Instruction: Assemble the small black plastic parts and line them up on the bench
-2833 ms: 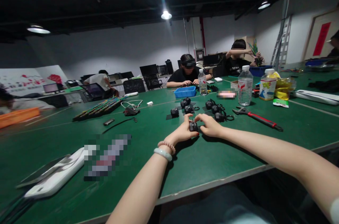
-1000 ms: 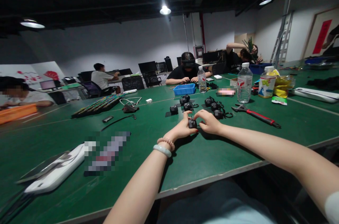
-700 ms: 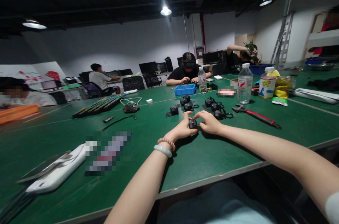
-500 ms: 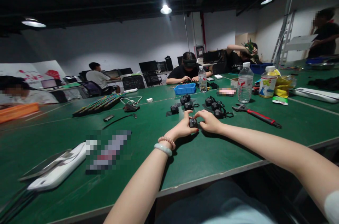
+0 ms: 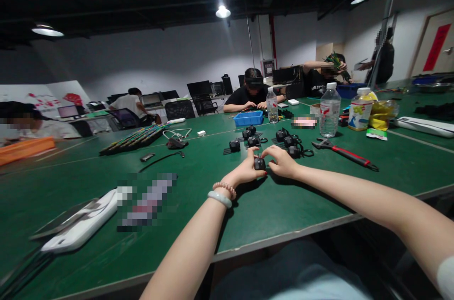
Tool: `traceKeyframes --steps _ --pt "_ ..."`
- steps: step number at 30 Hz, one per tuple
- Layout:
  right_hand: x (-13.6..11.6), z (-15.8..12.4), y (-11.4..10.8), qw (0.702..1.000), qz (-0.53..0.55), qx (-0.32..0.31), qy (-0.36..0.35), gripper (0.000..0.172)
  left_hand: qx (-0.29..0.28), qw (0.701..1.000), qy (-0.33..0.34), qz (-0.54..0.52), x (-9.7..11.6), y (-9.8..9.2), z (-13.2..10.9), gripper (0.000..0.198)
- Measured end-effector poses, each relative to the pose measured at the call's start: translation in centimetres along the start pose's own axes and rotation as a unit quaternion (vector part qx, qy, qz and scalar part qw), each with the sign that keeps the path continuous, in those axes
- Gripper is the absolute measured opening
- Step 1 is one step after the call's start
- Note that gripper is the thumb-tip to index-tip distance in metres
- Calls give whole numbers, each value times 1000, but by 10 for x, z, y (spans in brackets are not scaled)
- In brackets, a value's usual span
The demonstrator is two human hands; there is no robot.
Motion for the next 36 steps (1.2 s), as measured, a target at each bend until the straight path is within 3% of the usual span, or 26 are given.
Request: traceKeyframes --steps 9,22,36 --pt "7 -1 5 1000 0 -14 9 36 -4 1000 7 6 0 0 0 71" --pt "-6 1 -3 999 4 12 -30 33 1 1000 3 11 -2 0 1 73" --pt "4 1 1 1000 -4 -11 10 34 -6 1000 3 0 0 1 1 71"
Point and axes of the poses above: each hand's wrist, its own z-axis towards the middle knuckle, its own y-axis out of the palm, x = y × z, the point moved 7 cm from there along z, towards the middle knuckle, and after that the axes turned 13 degrees about -y, right-handed, at the moved point
